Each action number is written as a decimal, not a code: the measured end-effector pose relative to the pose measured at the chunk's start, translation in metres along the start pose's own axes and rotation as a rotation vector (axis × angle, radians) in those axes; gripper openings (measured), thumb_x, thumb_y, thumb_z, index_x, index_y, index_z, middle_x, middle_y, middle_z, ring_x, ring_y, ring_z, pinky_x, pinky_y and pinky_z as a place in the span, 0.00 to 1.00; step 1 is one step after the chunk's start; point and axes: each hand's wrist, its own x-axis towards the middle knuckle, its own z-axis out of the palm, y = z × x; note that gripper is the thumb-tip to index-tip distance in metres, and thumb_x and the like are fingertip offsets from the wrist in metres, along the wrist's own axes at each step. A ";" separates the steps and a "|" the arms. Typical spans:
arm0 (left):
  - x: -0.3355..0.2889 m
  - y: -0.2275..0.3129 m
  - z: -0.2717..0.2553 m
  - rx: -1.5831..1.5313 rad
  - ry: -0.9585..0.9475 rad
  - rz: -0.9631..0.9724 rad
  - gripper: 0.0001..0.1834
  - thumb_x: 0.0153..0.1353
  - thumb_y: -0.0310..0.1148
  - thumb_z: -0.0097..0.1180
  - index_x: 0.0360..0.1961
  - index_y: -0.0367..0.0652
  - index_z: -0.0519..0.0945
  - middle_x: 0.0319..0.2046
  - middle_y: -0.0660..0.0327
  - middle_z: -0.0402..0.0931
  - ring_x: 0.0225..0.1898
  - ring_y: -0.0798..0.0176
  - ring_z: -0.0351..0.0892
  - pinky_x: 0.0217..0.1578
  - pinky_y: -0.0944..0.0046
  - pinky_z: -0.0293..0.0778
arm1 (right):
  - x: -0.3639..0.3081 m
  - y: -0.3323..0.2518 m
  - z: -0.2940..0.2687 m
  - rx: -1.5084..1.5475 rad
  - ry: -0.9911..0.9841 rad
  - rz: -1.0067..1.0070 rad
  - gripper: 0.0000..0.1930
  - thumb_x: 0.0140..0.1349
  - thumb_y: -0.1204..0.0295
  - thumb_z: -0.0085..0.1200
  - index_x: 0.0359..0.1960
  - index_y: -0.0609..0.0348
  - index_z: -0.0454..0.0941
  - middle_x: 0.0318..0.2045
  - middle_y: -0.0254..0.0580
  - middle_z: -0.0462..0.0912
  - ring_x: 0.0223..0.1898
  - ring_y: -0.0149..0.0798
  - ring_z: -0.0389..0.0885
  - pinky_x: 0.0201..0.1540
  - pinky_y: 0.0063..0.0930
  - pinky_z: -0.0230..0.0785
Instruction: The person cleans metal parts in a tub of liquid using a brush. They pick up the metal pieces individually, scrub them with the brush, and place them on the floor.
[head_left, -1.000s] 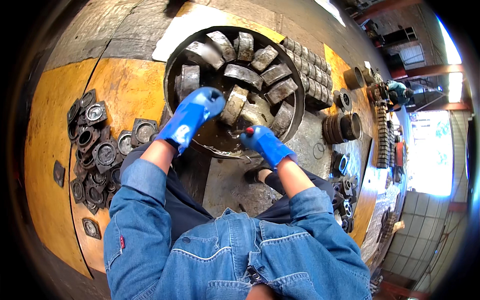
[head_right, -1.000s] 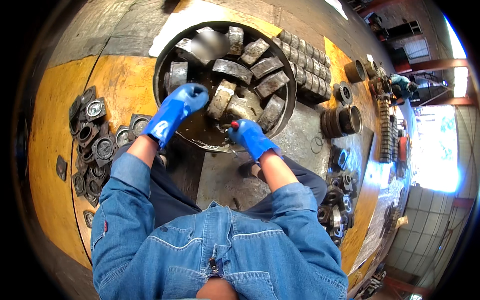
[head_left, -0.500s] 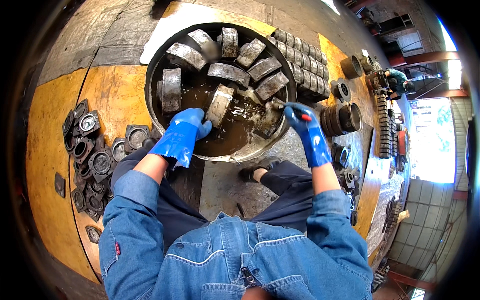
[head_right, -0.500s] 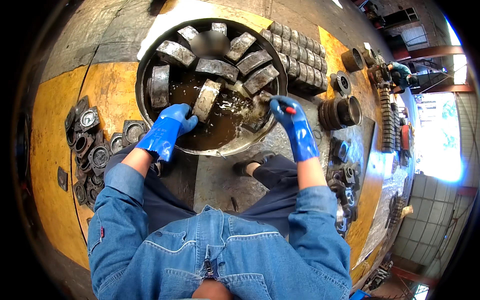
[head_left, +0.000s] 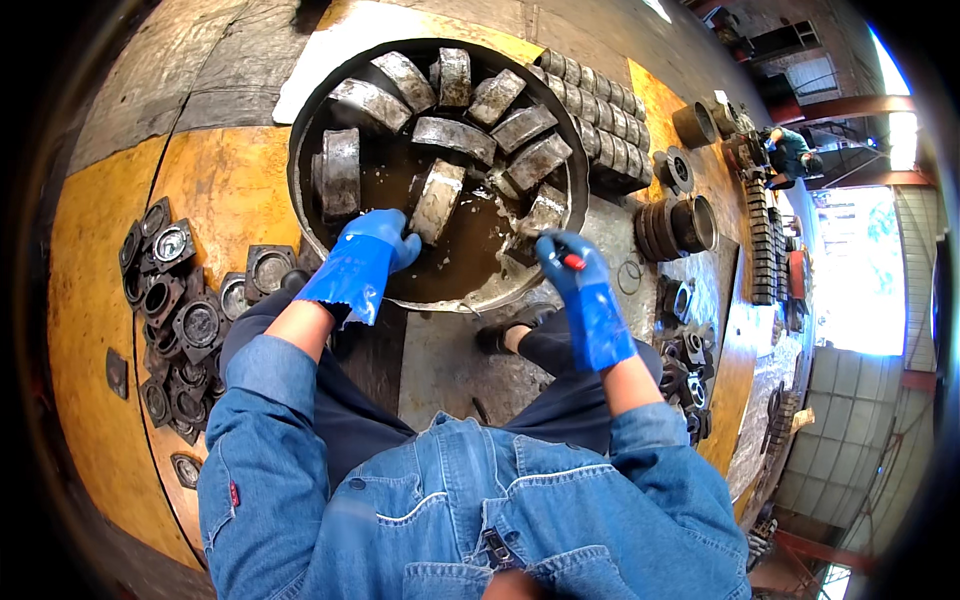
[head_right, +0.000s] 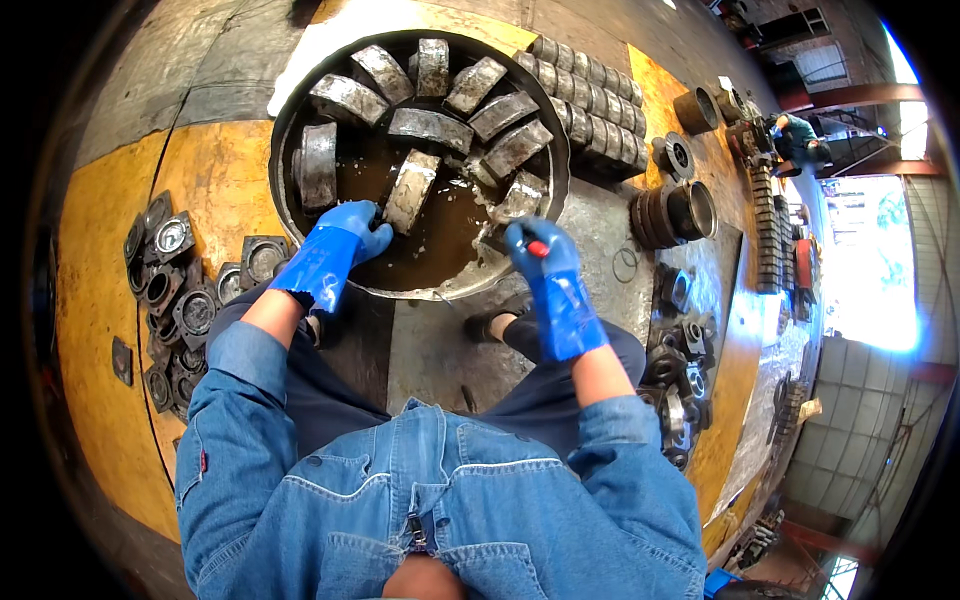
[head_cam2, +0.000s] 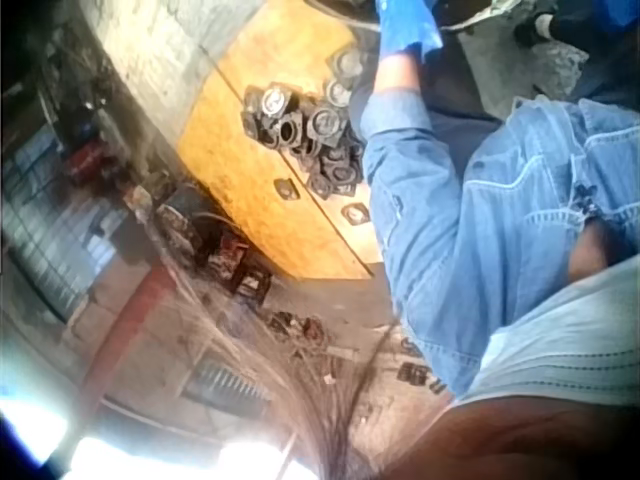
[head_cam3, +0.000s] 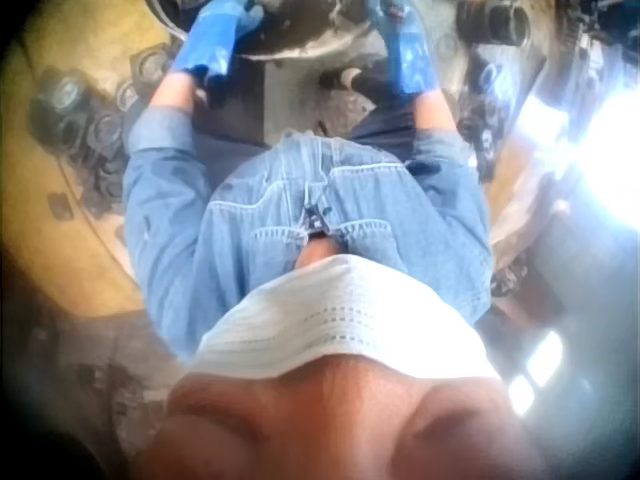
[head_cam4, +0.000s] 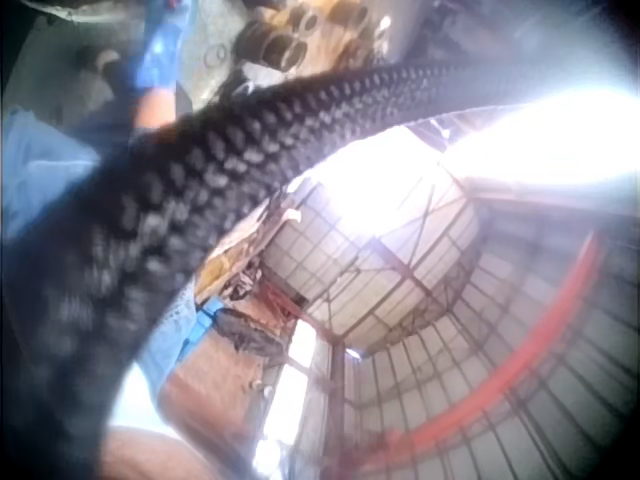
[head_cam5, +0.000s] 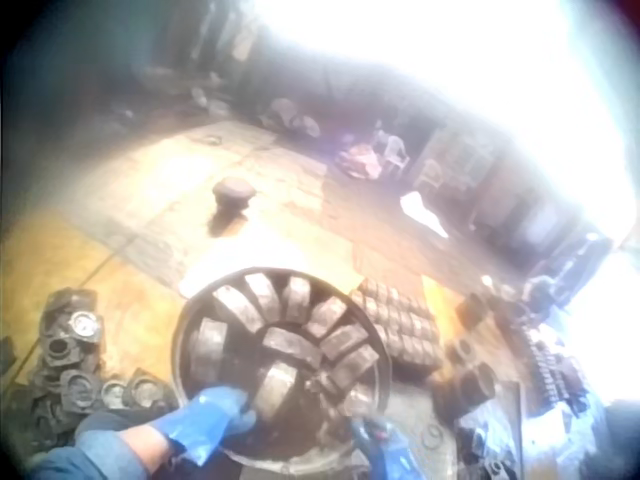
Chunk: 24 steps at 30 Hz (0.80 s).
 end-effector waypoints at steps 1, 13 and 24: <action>0.002 0.001 0.000 0.009 0.001 0.011 0.26 0.64 0.51 0.58 0.50 0.40 0.85 0.49 0.41 0.84 0.54 0.39 0.82 0.57 0.47 0.77 | -0.010 -0.003 0.007 -0.139 0.043 -0.110 0.08 0.63 0.66 0.66 0.40 0.53 0.90 0.35 0.44 0.90 0.37 0.44 0.90 0.45 0.35 0.82; 0.006 -0.006 0.002 -0.038 0.011 0.065 0.25 0.62 0.51 0.59 0.49 0.40 0.86 0.48 0.43 0.85 0.53 0.40 0.83 0.56 0.47 0.78 | 0.016 -0.034 0.103 -0.433 -0.601 0.103 0.19 0.63 0.52 0.54 0.42 0.49 0.89 0.44 0.51 0.88 0.49 0.57 0.86 0.55 0.48 0.79; -0.008 0.005 -0.009 -0.033 -0.002 -0.003 0.28 0.63 0.52 0.59 0.51 0.38 0.84 0.50 0.40 0.83 0.55 0.38 0.81 0.58 0.46 0.77 | 0.004 -0.020 -0.030 0.066 -0.283 -0.389 0.11 0.66 0.73 0.65 0.48 0.60 0.87 0.50 0.52 0.89 0.51 0.44 0.89 0.56 0.35 0.79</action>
